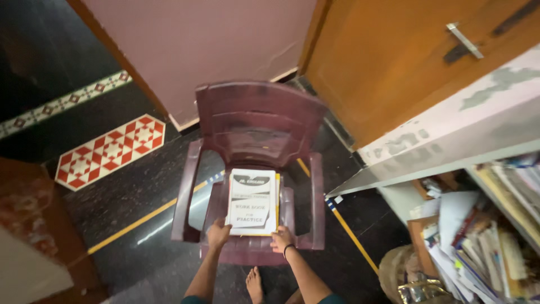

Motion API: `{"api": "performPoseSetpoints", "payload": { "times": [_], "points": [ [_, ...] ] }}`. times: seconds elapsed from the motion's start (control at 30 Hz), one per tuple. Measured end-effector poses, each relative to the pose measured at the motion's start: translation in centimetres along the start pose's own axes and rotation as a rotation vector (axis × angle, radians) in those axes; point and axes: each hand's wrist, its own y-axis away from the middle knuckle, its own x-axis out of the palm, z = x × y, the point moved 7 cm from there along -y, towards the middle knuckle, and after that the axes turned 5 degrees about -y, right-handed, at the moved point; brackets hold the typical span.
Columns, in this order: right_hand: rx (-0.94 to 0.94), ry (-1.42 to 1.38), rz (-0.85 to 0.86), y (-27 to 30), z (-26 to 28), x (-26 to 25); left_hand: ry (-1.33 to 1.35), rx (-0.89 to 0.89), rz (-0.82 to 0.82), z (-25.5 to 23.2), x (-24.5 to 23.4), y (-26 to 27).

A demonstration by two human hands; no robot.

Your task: The person repeatedly picks up books from a white shelf and places them onto a maroon plastic chair. The person handles various books one by one, moving them from the shelf to the chair in a repetitive sequence.

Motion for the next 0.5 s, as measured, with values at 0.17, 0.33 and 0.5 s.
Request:
{"api": "performPoseSetpoints", "payload": {
  "times": [0.17,0.33,0.5],
  "points": [
    [-0.082,-0.036,0.045,9.3,5.4,-1.9,0.323,-0.224,0.313,-5.3,2.6,0.6],
    [-0.298,-0.175,0.016,15.0,13.1,-6.5,0.48,-0.031,0.432,-18.0,3.7,2.3],
    [-0.468,-0.243,-0.078,20.6,19.5,-13.1,0.495,0.195,0.537,-31.3,5.8,5.5]
  ]
}}
